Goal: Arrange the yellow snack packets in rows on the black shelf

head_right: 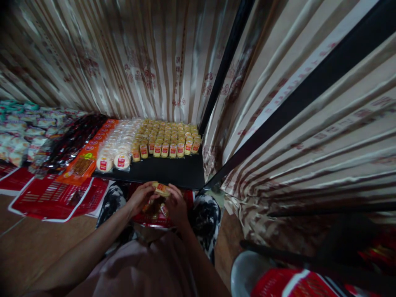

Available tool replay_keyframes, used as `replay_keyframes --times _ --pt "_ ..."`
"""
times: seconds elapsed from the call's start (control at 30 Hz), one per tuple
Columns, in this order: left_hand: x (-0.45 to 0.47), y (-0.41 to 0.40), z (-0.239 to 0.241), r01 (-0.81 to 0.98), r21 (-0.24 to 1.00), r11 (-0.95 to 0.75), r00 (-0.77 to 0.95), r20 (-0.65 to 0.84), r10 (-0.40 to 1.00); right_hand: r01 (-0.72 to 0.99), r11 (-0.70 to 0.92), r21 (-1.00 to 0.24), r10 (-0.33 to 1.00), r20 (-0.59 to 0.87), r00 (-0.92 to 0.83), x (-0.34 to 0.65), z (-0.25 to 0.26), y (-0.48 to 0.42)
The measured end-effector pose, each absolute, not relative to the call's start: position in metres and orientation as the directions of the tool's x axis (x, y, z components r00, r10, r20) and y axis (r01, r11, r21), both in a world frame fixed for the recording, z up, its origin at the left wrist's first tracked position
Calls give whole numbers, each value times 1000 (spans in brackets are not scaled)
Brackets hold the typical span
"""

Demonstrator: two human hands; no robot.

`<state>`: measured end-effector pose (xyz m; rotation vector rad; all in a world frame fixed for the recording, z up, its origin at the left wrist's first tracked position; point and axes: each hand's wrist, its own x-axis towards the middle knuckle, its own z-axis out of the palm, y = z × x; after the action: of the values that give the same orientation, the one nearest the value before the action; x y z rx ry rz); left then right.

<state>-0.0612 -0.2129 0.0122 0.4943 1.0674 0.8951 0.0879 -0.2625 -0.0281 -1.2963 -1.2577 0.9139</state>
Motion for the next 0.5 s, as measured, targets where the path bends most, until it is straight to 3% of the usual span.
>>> replay_keyframes --times 0.3,0.5 --pt "-44 -212 16 -523 694 496 162 -490 857 -273 -113 -955 921 -204 333 83 -16 -242" --pt "-29 -216 5 -380 820 428 83 -431 899 -310 -134 -941 934 -224 277 78 -12 -237"
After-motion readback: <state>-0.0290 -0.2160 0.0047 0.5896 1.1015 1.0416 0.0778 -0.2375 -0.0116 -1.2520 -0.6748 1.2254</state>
